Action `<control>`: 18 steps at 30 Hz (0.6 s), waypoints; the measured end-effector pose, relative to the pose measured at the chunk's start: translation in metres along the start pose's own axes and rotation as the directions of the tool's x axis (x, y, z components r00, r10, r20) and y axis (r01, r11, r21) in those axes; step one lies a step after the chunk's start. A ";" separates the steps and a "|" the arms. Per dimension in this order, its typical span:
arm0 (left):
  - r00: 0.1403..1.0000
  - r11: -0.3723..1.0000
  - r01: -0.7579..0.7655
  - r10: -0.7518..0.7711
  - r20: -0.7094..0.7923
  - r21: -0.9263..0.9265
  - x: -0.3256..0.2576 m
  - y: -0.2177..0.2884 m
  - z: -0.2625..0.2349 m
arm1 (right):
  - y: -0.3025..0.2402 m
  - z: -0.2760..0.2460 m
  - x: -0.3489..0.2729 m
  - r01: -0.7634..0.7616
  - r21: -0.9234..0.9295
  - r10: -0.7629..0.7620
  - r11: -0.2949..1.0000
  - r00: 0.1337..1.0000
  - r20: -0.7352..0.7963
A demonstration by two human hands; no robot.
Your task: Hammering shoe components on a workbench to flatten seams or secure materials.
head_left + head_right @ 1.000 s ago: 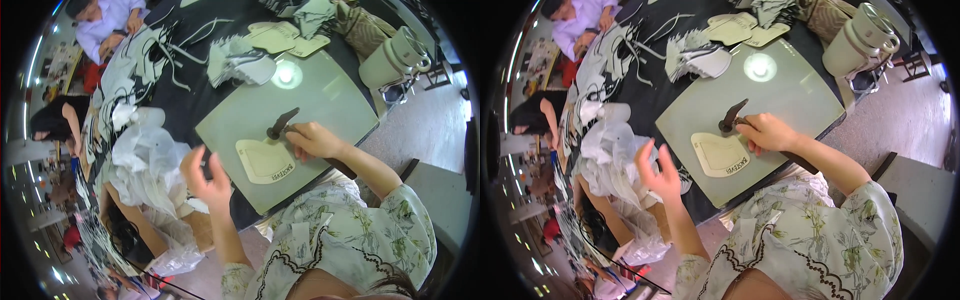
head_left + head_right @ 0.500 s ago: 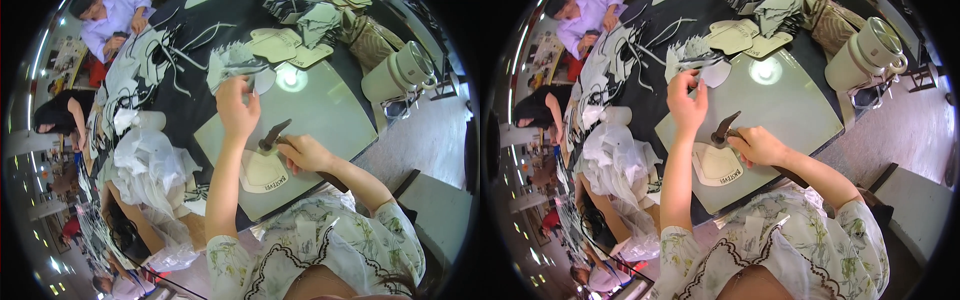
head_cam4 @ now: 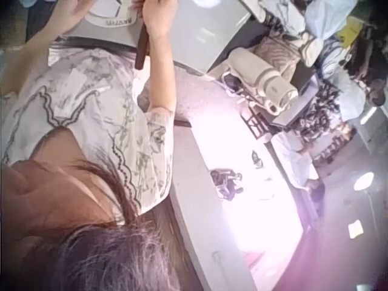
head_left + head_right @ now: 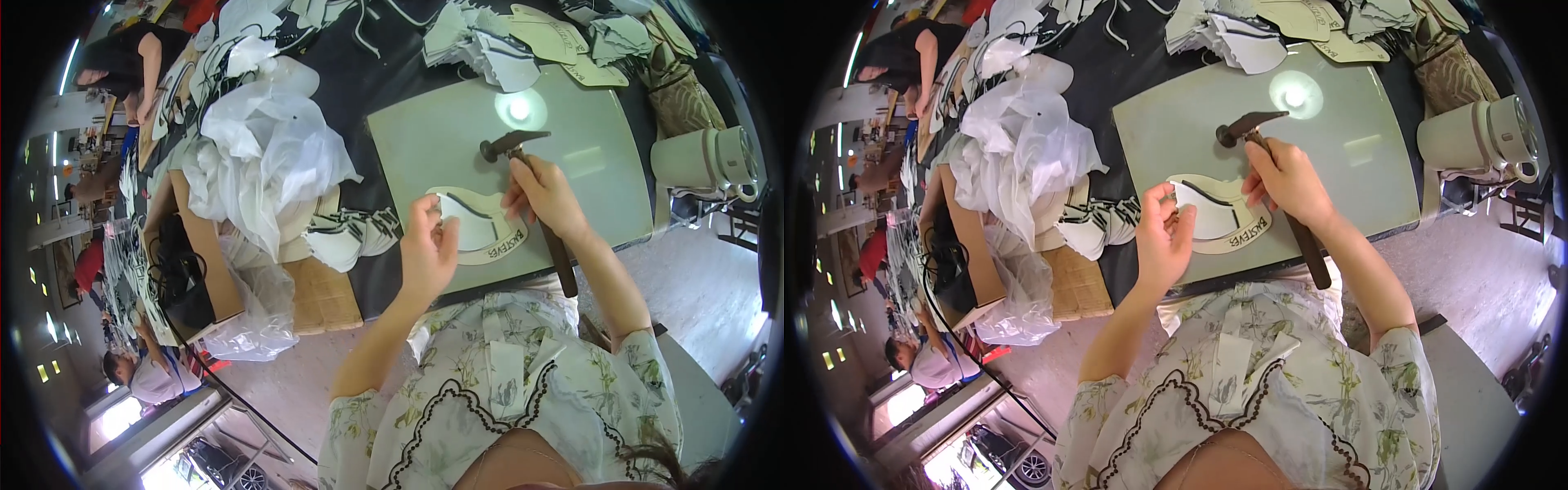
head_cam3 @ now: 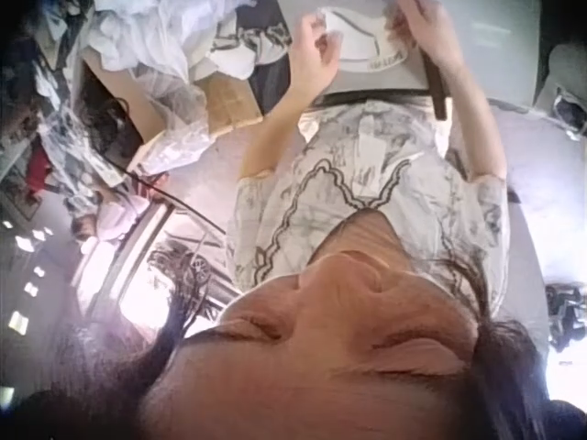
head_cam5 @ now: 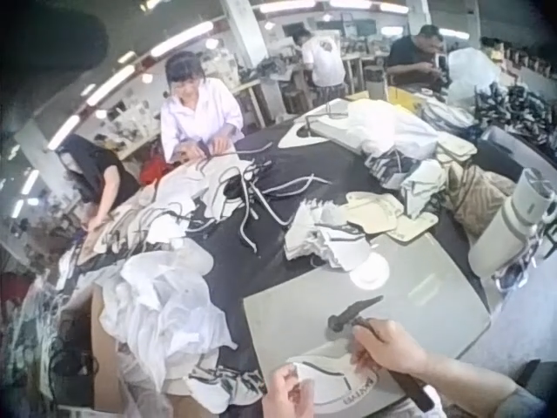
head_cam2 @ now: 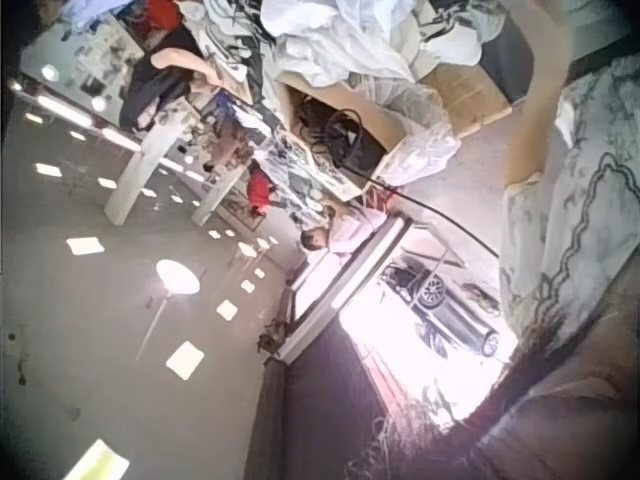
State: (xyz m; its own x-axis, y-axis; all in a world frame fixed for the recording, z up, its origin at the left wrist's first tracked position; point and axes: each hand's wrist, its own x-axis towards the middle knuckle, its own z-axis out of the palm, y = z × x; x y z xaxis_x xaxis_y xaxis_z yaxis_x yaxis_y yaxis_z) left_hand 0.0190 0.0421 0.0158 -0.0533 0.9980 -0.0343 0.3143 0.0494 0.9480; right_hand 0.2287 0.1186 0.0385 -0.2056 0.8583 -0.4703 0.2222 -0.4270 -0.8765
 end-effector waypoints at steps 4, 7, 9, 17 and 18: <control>0.993 0.999 -0.019 0.013 0.114 0.050 -0.003 0.009 -0.002 | -0.002 0.003 0.001 -0.010 -0.007 0.010 1.000 1.000 -0.028; 0.965 0.974 0.197 -0.172 0.196 -0.114 0.004 0.022 -0.005 | -0.004 0.004 0.001 -0.026 -0.018 0.026 0.999 0.999 -0.031; 0.969 0.955 0.223 -0.195 0.150 -0.197 0.001 0.027 0.010 | -0.005 0.003 0.002 -0.034 -0.035 0.034 0.999 0.999 -0.013; 0.993 0.989 0.113 -0.116 -0.020 -0.098 -0.017 0.018 0.030 | -0.007 0.001 -0.001 -0.018 -0.037 0.018 0.999 1.000 0.003; 0.993 0.988 0.115 -0.117 -0.019 -0.100 -0.018 0.019 0.031 | -0.008 0.001 -0.001 -0.026 -0.044 0.026 0.999 1.000 0.011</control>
State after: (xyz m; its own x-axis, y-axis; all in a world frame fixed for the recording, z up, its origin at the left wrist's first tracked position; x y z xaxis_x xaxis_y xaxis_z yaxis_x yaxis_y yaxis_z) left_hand 0.0551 0.0259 0.0243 -0.1075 0.9844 -0.1395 0.2093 0.1596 0.9647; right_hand 0.2265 0.1211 0.0454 -0.2100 0.8437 -0.4940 0.2691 -0.4359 -0.8588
